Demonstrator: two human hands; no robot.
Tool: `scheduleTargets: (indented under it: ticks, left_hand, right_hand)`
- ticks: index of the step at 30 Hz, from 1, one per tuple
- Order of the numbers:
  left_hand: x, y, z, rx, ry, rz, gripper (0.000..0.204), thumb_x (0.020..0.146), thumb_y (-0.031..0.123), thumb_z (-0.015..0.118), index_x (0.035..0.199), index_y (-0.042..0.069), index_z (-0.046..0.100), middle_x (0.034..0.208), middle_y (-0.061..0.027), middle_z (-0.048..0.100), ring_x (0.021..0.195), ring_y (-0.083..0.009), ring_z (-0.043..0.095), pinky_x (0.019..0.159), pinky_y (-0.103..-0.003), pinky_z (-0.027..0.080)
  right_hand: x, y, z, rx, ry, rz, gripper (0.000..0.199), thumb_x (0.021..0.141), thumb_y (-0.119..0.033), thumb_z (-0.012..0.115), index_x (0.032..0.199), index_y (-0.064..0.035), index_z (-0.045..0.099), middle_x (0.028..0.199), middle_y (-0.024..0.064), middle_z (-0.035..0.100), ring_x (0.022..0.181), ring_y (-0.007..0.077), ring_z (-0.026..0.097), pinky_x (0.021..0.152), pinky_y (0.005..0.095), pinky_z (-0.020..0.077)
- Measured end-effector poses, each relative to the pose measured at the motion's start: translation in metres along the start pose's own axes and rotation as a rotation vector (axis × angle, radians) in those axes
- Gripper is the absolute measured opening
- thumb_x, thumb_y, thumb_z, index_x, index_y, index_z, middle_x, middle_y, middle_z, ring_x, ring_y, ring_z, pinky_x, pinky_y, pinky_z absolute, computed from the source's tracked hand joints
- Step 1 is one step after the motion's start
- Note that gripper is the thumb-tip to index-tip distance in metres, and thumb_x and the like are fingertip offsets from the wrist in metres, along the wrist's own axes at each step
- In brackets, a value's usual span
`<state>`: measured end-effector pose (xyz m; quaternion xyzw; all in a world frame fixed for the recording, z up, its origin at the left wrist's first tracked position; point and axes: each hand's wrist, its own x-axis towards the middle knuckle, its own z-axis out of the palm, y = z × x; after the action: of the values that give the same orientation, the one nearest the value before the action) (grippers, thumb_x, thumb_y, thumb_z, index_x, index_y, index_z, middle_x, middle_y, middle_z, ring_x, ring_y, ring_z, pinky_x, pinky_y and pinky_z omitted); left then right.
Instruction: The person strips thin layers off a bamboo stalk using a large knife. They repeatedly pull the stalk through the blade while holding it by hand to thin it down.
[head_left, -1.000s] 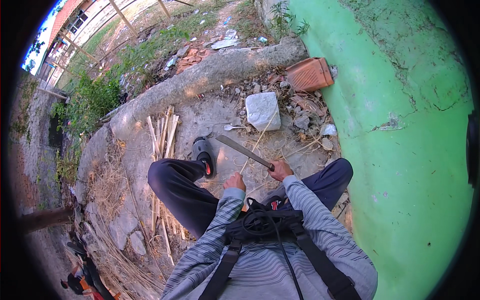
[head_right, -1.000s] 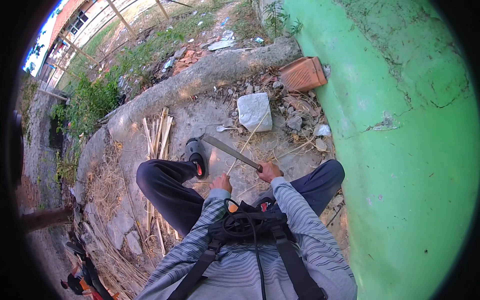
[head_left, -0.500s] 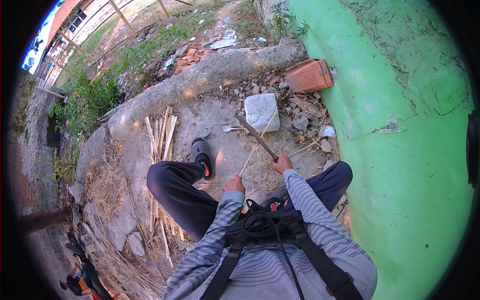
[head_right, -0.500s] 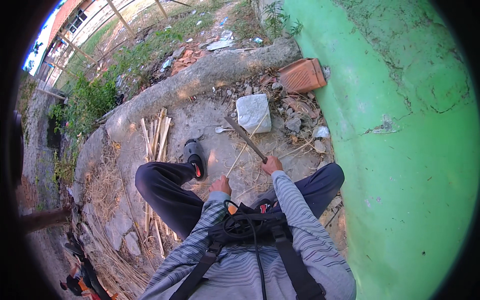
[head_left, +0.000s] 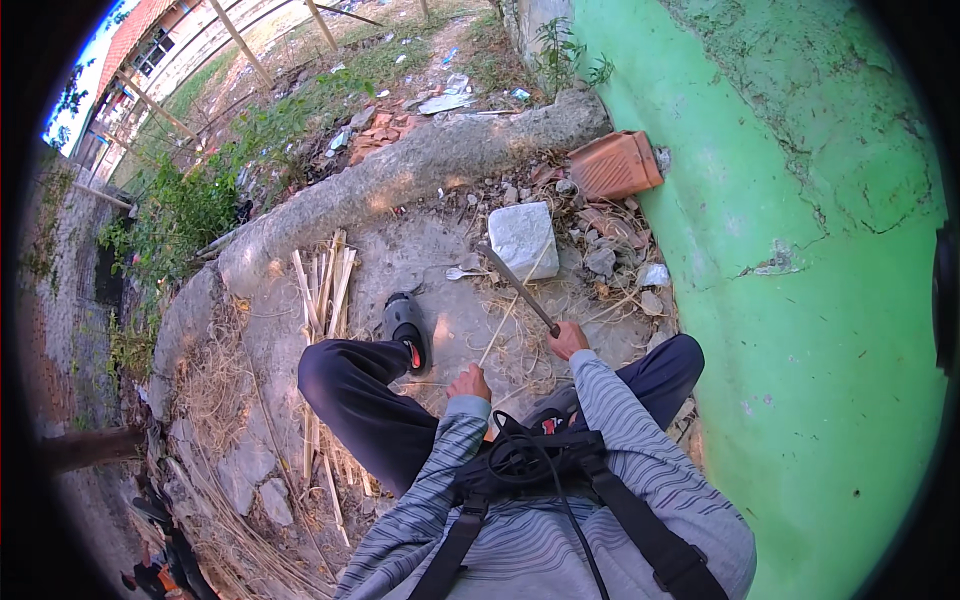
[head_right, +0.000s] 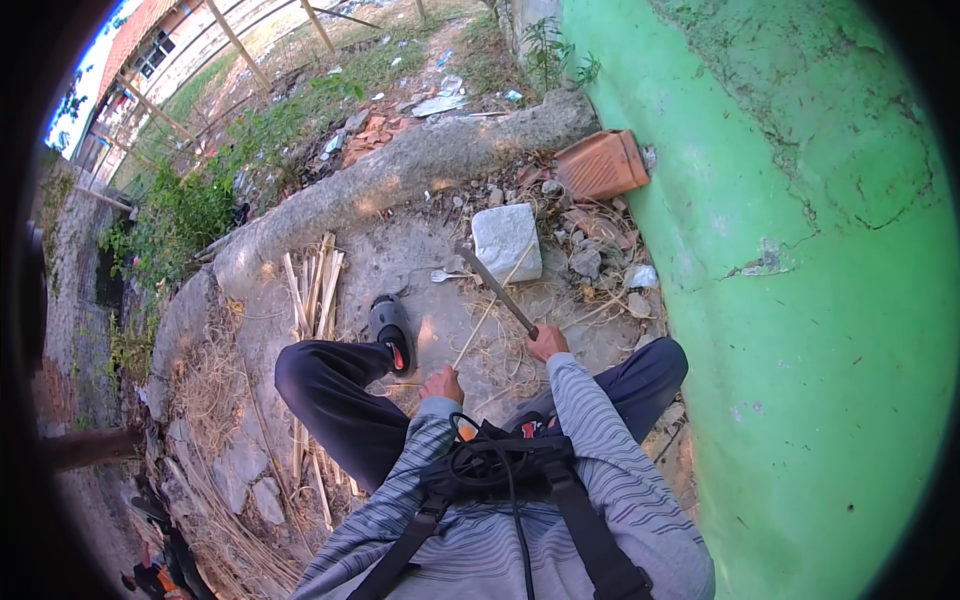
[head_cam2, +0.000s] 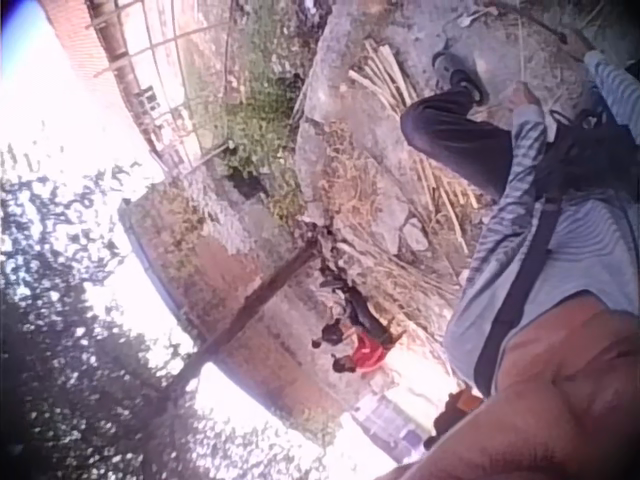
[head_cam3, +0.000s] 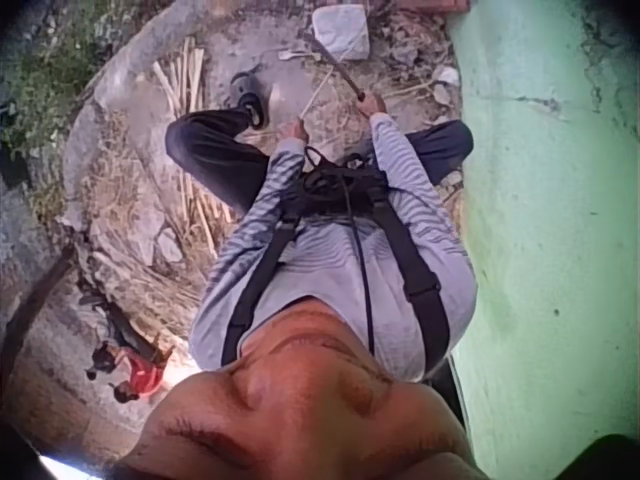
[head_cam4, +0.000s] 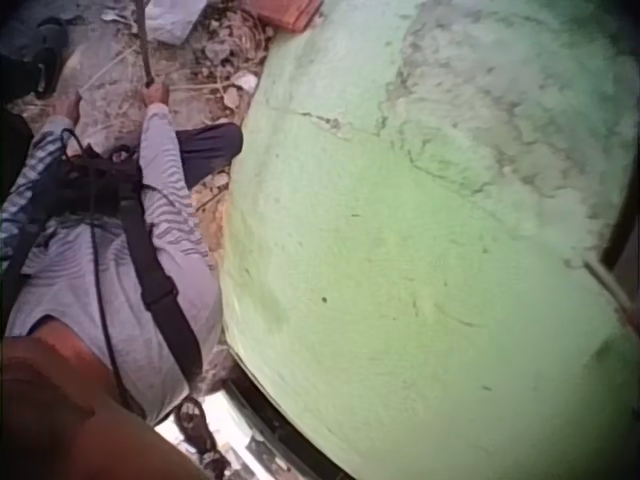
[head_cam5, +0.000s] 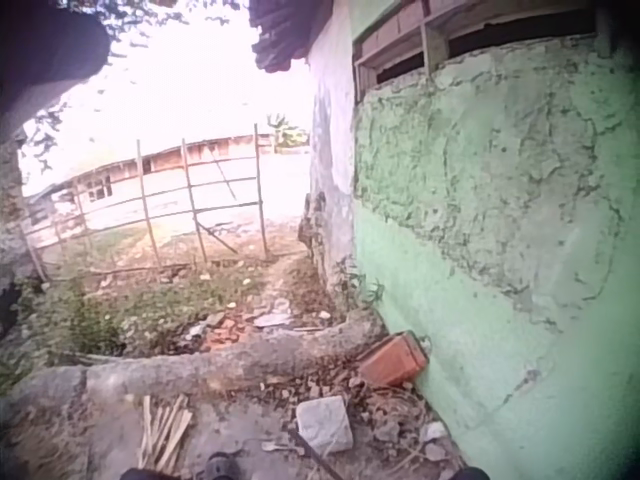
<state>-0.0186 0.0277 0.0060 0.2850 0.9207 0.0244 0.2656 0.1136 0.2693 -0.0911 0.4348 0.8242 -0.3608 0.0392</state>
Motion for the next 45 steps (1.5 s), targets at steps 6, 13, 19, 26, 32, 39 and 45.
scheduleTargets:
  ticks: [6,13,19,26,32,39,45]
  left_hand:
    - [0.004,-0.003,0.001,-0.048,-0.045,-0.022,0.024,0.099,0.030,0.050,0.111,0.011,0.057,0.102,-0.0224,0.069,0.093,-0.0458,0.068,0.079,-0.058,0.050]
    - [0.003,-0.001,0.005,-0.022,-0.006,-0.029,0.022,0.098,0.028,0.049,0.108,0.010,0.059,0.101,-0.0196,0.070,0.094,-0.0439,0.068,0.079,-0.056,0.050]
    - [0.006,-0.003,0.004,-0.032,0.021,-0.030,0.023,0.098,0.030,0.053,0.108,0.010,0.061,0.101,-0.0227,0.070,0.096,-0.0453,0.067,0.079,-0.057,0.051]
    - [0.004,-0.001,-0.004,-0.050,-0.047,-0.024,0.022,0.098,0.027,0.051,0.109,0.010,0.060,0.103,-0.0200,0.070,0.096,-0.0427,0.068,0.082,-0.055,0.050]
    - [0.010,0.002,-0.009,-0.042,-0.036,-0.026,0.024,0.098,0.028,0.051,0.111,0.010,0.060,0.103,-0.0204,0.070,0.098,-0.0432,0.067,0.083,-0.055,0.050]
    - [-0.001,0.001,-0.018,-0.071,-0.100,-0.036,0.027,0.099,0.032,0.052,0.111,0.009,0.060,0.104,-0.0231,0.068,0.103,-0.0451,0.064,0.085,-0.058,0.048]
    - [-0.063,-0.023,-0.057,-0.043,-0.073,0.032,0.027,0.101,0.033,0.050,0.108,0.008,0.058,0.092,-0.0249,0.068,0.092,-0.0456,0.066,0.079,-0.059,0.048]
  right_hand:
    - [-0.004,0.005,-0.005,-0.055,0.017,0.077,0.026,0.081,-0.032,0.067,0.096,-0.0103,0.071,0.087,0.0207,0.070,0.087,0.0424,0.068,0.077,0.0489,0.0535]
    - [-0.012,0.001,-0.010,-0.063,-0.023,-0.042,0.022,0.083,-0.030,0.063,0.092,-0.0119,0.072,0.088,0.0203,0.071,0.086,0.0424,0.068,0.077,0.0489,0.0547]
    - [0.002,-0.013,-0.018,-0.055,0.020,0.281,0.025,0.080,-0.029,0.066,0.096,-0.0116,0.074,0.094,0.0203,0.072,0.091,0.0397,0.069,0.081,0.0477,0.0553]
    - [-0.010,0.015,-0.023,-0.117,0.013,0.044,0.026,0.081,-0.030,0.066,0.093,-0.0088,0.074,0.090,0.0227,0.071,0.089,0.0421,0.069,0.080,0.0484,0.0547]
    - [0.010,0.016,-0.026,-0.088,0.031,0.250,0.028,0.083,-0.032,0.066,0.094,-0.0080,0.074,0.092,0.0208,0.072,0.088,0.0413,0.069,0.078,0.0491,0.0547]
    - [-0.014,0.030,-0.029,-0.194,-0.029,-0.021,0.021,0.081,-0.030,0.065,0.093,-0.0140,0.073,0.090,0.0185,0.072,0.087,0.0409,0.069,0.078,0.0499,0.0545]
    - [-0.008,0.021,-0.045,-0.047,0.132,0.127,0.024,0.082,-0.029,0.065,0.090,-0.0067,0.072,0.089,0.0216,0.070,0.087,0.0414,0.068,0.076,0.0493,0.0542]
